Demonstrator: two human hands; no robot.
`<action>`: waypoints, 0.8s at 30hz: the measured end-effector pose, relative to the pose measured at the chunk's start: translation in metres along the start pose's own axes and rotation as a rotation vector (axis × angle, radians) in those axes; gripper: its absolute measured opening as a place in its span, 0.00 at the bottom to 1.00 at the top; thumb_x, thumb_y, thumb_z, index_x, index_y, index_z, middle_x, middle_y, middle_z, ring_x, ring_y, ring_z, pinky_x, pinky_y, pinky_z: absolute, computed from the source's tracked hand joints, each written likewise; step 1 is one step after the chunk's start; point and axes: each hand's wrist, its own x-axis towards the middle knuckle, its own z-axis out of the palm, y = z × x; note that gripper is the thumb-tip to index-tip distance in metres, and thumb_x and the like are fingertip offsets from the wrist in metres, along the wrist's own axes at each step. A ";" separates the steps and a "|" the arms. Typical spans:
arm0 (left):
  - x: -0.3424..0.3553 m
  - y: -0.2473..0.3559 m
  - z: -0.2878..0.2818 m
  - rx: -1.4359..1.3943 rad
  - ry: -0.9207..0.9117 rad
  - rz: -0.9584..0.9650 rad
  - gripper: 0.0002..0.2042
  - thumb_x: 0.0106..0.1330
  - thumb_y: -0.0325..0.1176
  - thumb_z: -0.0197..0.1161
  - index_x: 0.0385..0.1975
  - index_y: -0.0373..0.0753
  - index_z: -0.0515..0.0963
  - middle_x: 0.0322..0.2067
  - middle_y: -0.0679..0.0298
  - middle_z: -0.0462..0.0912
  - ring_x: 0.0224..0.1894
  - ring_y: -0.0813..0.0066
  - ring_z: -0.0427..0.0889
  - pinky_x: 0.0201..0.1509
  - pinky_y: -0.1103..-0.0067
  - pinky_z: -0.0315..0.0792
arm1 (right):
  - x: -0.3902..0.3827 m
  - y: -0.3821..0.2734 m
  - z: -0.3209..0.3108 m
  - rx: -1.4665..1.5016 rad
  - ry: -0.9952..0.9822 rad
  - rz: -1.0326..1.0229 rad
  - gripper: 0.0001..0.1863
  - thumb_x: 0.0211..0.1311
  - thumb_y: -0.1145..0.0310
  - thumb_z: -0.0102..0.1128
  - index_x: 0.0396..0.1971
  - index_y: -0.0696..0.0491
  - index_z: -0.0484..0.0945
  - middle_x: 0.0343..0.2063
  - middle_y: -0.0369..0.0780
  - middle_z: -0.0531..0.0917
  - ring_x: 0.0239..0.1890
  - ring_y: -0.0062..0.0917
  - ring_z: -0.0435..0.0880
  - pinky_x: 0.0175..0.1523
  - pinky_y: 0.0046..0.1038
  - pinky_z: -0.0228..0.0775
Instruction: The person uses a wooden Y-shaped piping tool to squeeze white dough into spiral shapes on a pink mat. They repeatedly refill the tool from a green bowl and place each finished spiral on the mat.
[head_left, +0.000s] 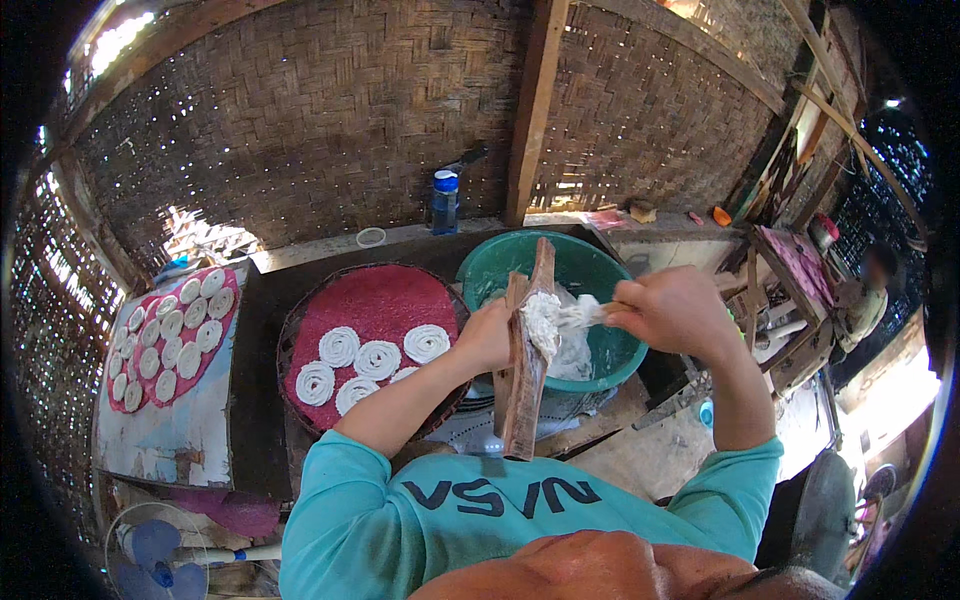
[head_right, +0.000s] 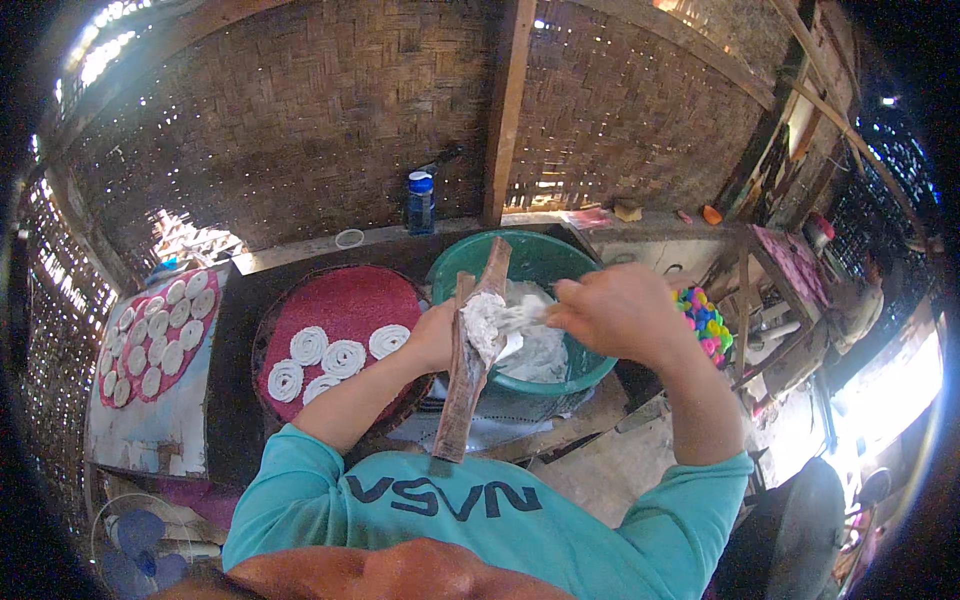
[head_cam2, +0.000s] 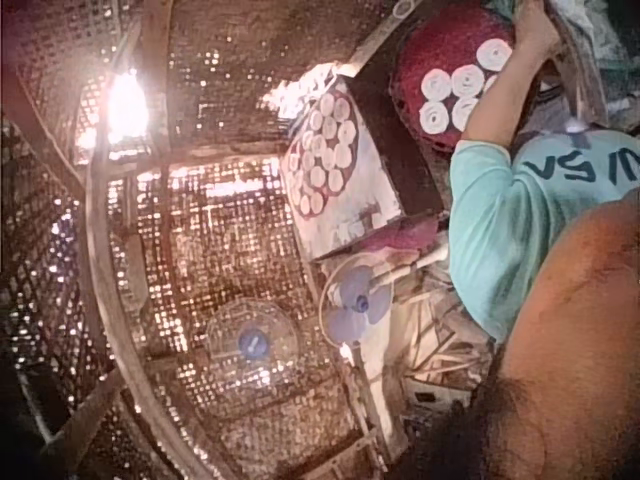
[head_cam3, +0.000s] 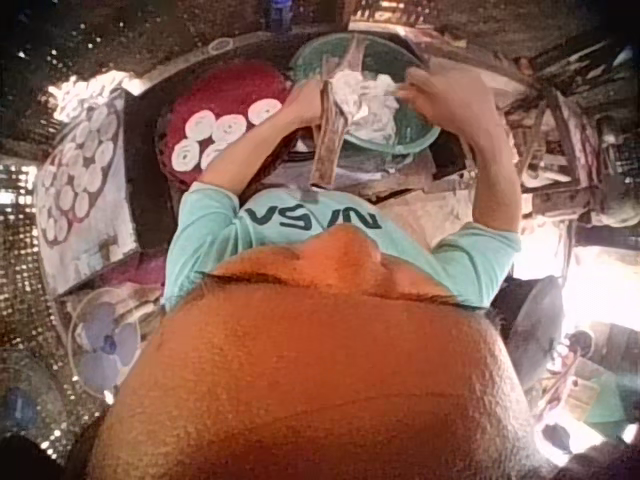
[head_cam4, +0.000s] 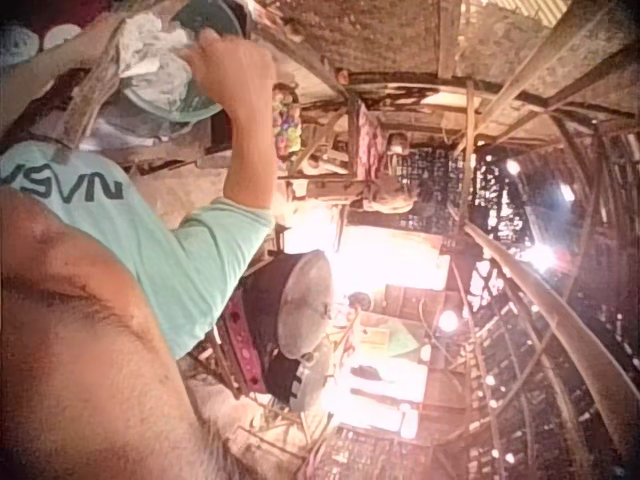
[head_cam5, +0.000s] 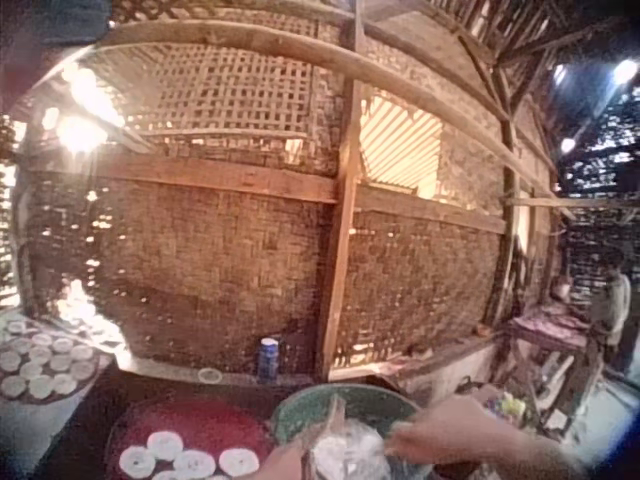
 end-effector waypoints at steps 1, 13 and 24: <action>-0.001 -0.001 0.000 -0.019 0.003 -0.014 0.29 0.45 0.48 0.70 0.48 0.41 0.74 0.43 0.58 0.80 0.46 0.62 0.79 0.50 0.72 0.71 | 0.007 -0.006 0.007 0.000 0.005 -0.059 0.12 0.55 0.56 0.56 0.25 0.49 0.74 0.17 0.39 0.78 0.23 0.35 0.80 0.28 0.39 0.68; -0.005 -0.021 -0.021 -0.247 -0.015 0.008 0.22 0.51 0.45 0.65 0.40 0.35 0.78 0.37 0.52 0.82 0.41 0.59 0.81 0.45 0.69 0.72 | -0.030 -0.019 0.016 -0.428 0.703 -0.356 0.13 0.45 0.67 0.67 0.33 0.49 0.76 0.27 0.32 0.77 0.24 0.20 0.73 0.28 0.22 0.62; 0.036 -0.048 0.018 -0.576 0.221 0.086 0.22 0.53 0.39 0.66 0.46 0.36 0.73 0.40 0.61 0.80 0.43 0.69 0.79 0.49 0.74 0.71 | -0.014 -0.053 0.147 0.912 0.720 0.574 0.13 0.45 0.72 0.70 0.32 0.58 0.80 0.23 0.39 0.81 0.25 0.19 0.78 0.34 0.22 0.71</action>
